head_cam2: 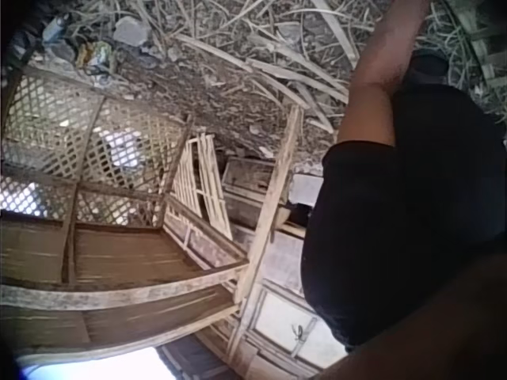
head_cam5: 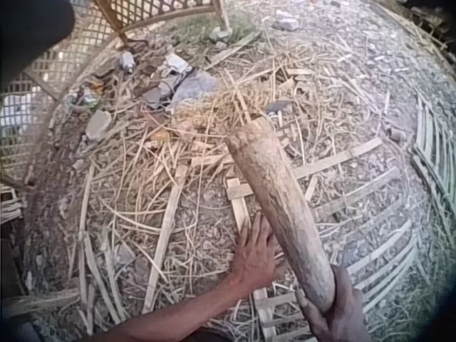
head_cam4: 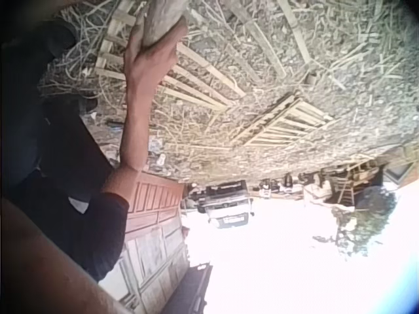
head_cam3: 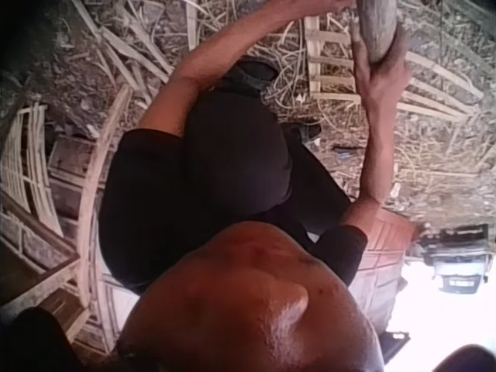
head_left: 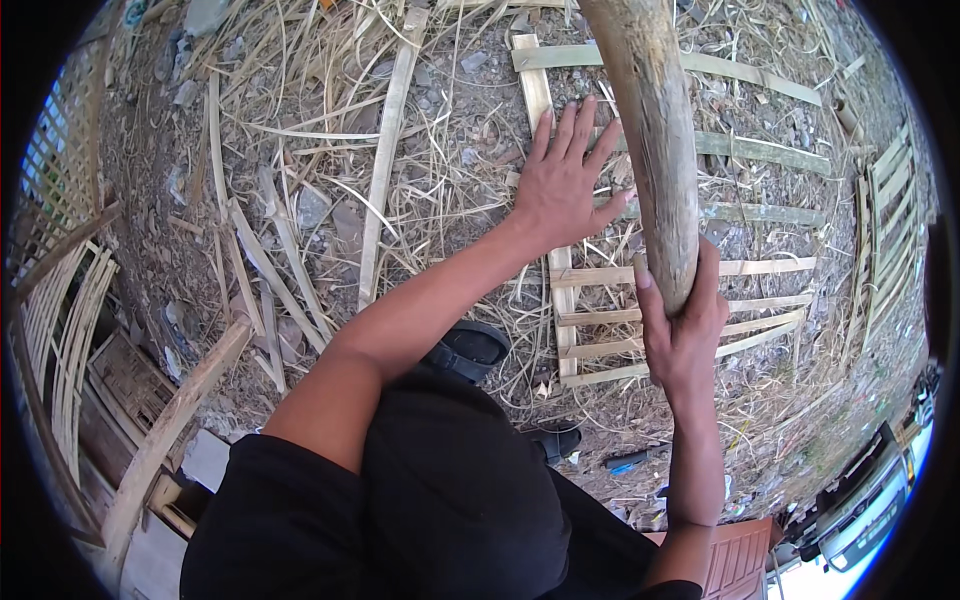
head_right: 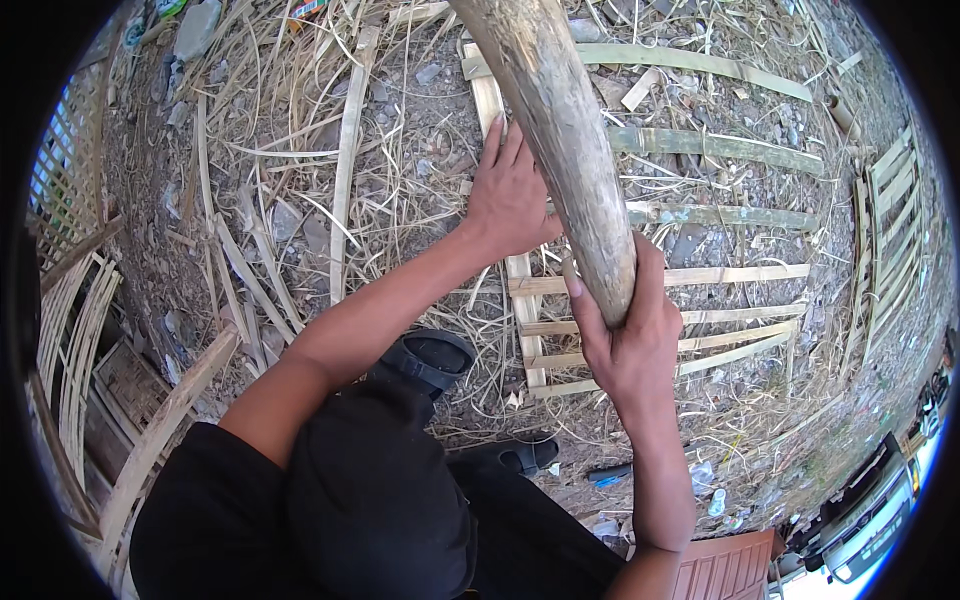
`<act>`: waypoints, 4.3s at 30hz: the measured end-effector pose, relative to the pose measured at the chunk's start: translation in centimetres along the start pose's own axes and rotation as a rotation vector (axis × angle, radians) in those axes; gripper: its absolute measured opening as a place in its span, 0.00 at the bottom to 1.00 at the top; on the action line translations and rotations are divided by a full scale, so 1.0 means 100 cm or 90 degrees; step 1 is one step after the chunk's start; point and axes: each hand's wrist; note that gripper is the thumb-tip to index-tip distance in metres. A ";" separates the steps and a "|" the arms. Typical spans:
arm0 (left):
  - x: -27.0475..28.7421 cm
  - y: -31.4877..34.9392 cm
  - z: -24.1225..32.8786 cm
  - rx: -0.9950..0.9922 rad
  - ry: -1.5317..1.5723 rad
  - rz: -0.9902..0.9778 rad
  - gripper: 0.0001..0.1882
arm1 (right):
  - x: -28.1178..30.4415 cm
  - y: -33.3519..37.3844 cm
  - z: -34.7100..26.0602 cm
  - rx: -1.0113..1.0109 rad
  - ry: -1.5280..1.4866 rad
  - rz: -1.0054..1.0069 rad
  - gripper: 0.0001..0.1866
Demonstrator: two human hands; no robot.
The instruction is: The person assembles a bamboo lattice by hand, positioning thin bamboo strips onto a horizontal frame and using a length of wood to tap and press the strips into place.
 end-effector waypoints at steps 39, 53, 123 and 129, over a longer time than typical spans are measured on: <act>0.001 0.002 -0.005 -0.173 0.212 0.005 0.28 | 0.019 -0.063 0.002 -0.001 0.130 -0.200 0.18; 0.001 0.000 -0.001 -0.186 0.141 -0.053 0.26 | 0.016 -0.067 0.033 0.074 0.338 -0.221 0.21; 0.043 0.009 0.034 -0.206 0.219 -0.015 0.24 | 0.062 0.395 0.050 -0.685 -0.063 0.303 0.24; 0.027 0.021 0.028 -0.180 0.194 -0.006 0.25 | 0.049 0.400 0.065 -0.725 -0.075 0.286 0.25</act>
Point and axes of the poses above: each hand's wrist, its own y-axis away from the middle knuckle, its own x-axis out of the back of the hand, z = x × y, and after that the axes turned 7 degrees about z, right-handed
